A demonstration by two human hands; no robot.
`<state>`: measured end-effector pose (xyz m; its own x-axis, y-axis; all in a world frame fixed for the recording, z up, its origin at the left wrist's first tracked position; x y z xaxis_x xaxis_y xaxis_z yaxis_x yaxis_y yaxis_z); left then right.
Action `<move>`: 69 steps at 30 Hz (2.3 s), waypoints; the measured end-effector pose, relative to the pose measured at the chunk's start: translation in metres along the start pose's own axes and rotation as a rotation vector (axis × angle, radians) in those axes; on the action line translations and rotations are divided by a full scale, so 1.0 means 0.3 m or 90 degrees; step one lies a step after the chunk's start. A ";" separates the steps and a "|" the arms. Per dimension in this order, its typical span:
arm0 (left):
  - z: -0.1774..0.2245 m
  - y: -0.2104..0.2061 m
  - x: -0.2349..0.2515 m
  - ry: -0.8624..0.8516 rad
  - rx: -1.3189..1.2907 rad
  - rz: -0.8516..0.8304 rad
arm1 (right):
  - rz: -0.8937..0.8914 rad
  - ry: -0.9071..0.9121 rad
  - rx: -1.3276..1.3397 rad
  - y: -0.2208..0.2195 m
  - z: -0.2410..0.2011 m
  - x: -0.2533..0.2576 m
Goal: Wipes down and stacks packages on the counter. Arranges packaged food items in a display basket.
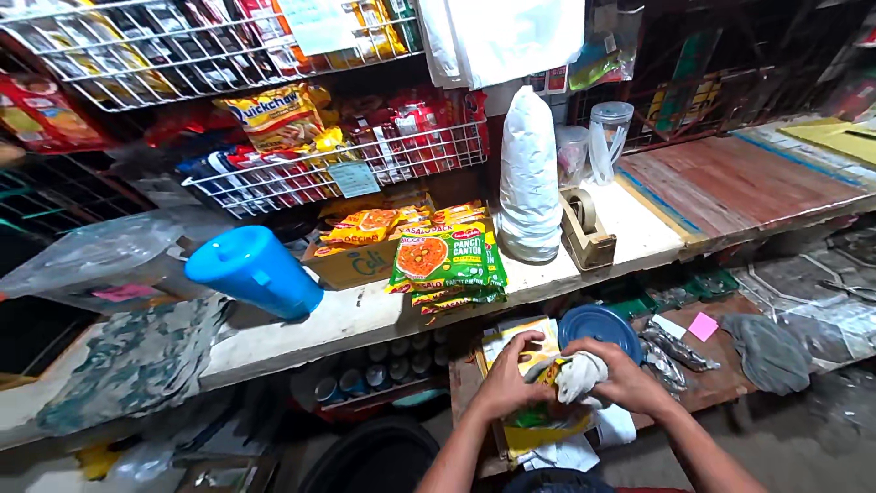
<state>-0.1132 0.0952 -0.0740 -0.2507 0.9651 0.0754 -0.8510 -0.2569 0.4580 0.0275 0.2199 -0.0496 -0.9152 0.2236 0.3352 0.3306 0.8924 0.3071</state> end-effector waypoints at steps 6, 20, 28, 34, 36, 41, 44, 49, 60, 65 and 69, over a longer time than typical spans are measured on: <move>-0.054 -0.113 -0.059 0.062 -0.138 -0.217 | 0.158 -0.059 0.042 0.059 0.025 0.036; -0.106 -0.173 -0.111 0.182 -0.319 -0.212 | 0.678 -0.080 -0.022 0.356 0.087 -0.037; -0.197 -0.195 -0.122 0.328 -0.526 0.057 | 0.275 -0.034 -0.153 0.117 -0.089 -0.032; -0.144 -0.256 -0.121 0.339 -0.517 0.015 | 0.080 -0.168 -0.210 -0.119 0.153 0.036; -0.154 -0.270 -0.124 0.360 -0.592 0.046 | 0.258 -0.231 -0.153 0.015 0.229 0.005; -0.120 -0.261 -0.084 0.406 -0.738 0.240 | 0.700 -0.295 0.461 0.177 0.320 -0.226; -0.108 -0.288 -0.045 0.389 -0.793 0.273 | 0.795 -0.282 0.742 0.022 0.301 -0.376; -0.103 -0.358 -0.026 0.337 -0.747 0.231 | 0.707 -0.218 0.756 -0.140 0.274 -0.308; -0.213 -0.262 -0.214 0.348 -0.752 0.311 | 0.642 -0.255 0.350 0.089 0.260 -0.252; -0.244 -0.195 -0.336 0.319 -0.771 0.399 | 0.221 -0.407 0.065 -0.052 0.375 -0.129; -0.208 -0.153 -0.404 0.301 -0.781 0.477 | 0.137 -0.395 -0.096 -0.078 0.346 -0.102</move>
<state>-0.0725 -0.0133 -0.1594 -0.7057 0.5528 -0.4432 -0.2494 -0.7793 -0.5749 0.0238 0.2330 -0.1595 -0.7734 0.6143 -0.1567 0.5080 0.7484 0.4264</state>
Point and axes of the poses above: each hand's wrist, its own x-axis towards the middle knuckle, its own y-axis out of the back of the hand, z = x × y, the point moved 6 cm from there along x, towards the middle knuckle, and after that the axes turned 9 degrees about x, right-handed, at the moved point
